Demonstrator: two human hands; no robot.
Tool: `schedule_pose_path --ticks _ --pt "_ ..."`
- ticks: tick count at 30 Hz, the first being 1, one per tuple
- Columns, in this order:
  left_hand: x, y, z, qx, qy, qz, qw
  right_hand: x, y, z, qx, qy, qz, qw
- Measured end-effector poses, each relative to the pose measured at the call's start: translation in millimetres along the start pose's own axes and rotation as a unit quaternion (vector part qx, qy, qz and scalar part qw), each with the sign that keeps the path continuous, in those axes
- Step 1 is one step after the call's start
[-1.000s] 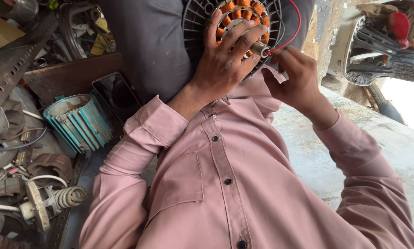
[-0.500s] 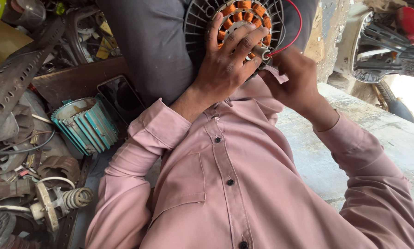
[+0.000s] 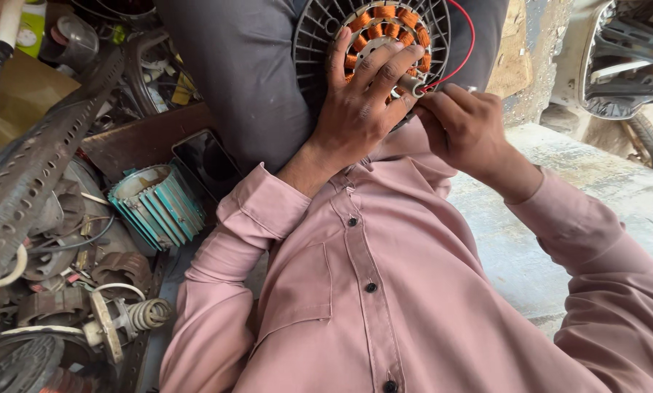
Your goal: The person sits on the floor and repairs an electric motor stator. They use a screwdriver to strip wire ends, then wrap and secure the wires around the stator coils with their hands.
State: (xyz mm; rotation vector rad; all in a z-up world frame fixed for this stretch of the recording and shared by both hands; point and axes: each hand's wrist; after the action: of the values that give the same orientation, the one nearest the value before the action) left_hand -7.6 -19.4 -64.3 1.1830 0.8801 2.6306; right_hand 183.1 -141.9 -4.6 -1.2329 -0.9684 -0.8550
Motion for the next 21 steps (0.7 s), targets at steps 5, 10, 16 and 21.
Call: schedule_pose_path --ticks 5,10,16,21 --pt "0 2 2 0.001 -0.004 -0.005 1.0 -12 5 10 -0.464 -0.068 0.721 0.51" --pt "1 0 2 0.003 -0.008 -0.016 1.0 3 -4 3 -0.076 0.028 0.139 0.987" --pt "4 4 8 0.009 -0.016 -0.015 1.0 -6 8 12 -0.432 -0.1 0.818 0.366" --pt "6 4 5 0.008 -0.013 -0.014 1.0 -1 -1 -9 -0.082 0.026 0.179 0.98"
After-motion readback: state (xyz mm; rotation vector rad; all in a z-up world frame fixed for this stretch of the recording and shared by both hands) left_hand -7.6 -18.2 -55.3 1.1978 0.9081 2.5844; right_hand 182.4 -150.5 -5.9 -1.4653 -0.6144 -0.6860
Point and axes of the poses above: each hand's wrist, its own z-axis towards the middle knuckle, its own x-axis out of the back of the hand, y = z × x, and after that the axes turned 2 degrees about -z, right-handed
